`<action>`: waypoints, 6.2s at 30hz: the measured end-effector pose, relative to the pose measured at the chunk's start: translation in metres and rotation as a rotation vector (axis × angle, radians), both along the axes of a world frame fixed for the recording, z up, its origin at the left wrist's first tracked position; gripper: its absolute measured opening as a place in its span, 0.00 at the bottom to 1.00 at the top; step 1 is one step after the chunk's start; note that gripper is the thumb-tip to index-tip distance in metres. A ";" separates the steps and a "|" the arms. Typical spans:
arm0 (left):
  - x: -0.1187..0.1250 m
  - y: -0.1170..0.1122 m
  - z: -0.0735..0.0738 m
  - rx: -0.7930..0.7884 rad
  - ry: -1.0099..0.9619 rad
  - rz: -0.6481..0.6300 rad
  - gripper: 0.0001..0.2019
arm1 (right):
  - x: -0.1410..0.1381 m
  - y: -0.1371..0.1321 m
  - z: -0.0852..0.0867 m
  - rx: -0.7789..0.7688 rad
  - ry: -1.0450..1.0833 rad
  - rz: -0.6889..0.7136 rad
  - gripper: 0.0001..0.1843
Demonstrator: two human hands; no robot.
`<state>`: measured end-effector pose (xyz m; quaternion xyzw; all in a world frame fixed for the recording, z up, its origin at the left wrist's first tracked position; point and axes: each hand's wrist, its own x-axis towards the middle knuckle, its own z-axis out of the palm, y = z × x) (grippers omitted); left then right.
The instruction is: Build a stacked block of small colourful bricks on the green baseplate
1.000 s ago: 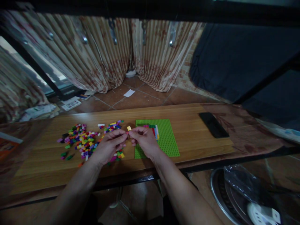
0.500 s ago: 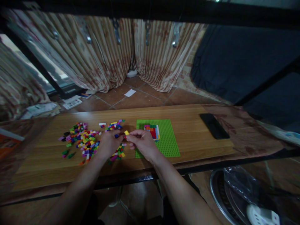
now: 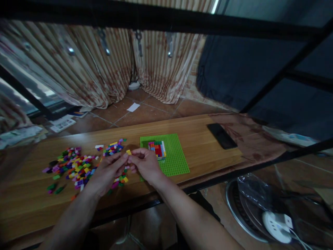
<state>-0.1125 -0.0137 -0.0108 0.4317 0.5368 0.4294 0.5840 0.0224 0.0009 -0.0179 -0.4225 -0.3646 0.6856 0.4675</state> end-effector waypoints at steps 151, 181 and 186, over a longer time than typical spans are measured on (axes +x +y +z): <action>0.042 -0.004 -0.024 0.587 0.834 -0.331 0.21 | 0.086 0.022 0.002 0.610 -1.094 -0.046 0.07; 0.045 -0.009 -0.019 0.571 0.947 -0.375 0.22 | 0.081 0.023 0.003 0.507 -1.105 -0.071 0.04; 0.045 -0.009 -0.020 0.581 0.961 -0.377 0.22 | 0.079 0.023 0.005 0.514 -1.143 -0.077 0.05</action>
